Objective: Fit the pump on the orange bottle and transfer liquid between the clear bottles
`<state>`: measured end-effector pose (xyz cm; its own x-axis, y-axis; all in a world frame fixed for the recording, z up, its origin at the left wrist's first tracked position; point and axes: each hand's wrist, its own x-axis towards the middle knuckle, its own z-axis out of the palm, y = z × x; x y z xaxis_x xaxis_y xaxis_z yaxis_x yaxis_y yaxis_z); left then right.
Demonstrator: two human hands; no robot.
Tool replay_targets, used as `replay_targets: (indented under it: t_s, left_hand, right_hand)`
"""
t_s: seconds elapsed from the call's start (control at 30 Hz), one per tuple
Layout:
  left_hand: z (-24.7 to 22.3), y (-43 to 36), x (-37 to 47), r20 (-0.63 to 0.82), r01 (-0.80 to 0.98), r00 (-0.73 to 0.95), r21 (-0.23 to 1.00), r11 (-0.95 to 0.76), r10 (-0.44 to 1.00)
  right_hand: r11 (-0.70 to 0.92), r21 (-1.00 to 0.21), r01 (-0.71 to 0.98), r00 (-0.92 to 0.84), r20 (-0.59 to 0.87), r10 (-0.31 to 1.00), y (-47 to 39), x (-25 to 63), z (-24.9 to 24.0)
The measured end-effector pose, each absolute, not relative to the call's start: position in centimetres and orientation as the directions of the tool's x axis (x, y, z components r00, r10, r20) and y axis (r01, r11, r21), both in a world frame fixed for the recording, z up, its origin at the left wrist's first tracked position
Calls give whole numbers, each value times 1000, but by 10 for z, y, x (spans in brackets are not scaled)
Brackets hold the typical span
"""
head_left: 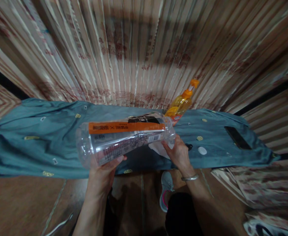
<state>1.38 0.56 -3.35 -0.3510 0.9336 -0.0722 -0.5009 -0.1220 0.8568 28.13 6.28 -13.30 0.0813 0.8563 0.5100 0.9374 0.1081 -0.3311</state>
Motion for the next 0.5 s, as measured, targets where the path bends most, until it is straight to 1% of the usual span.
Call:
replay_targets:
  t_s: [0.2,0.4,0.5]
  left_hand:
    - [-29,7,16,-90,-499,-381,858,-123,920]
    - [-35,7,12,-71,-503,-345,856,-121,936]
    - [-35,6,13,-80,-506,-356,854,-120,931]
  right_hand:
    - [95,-338,936,94,503,859,62,281,-133]
    - [118,-337,934,72,502,862,62,282,-133]
    - [114,-340,933,77,499,863,63,282,-133]
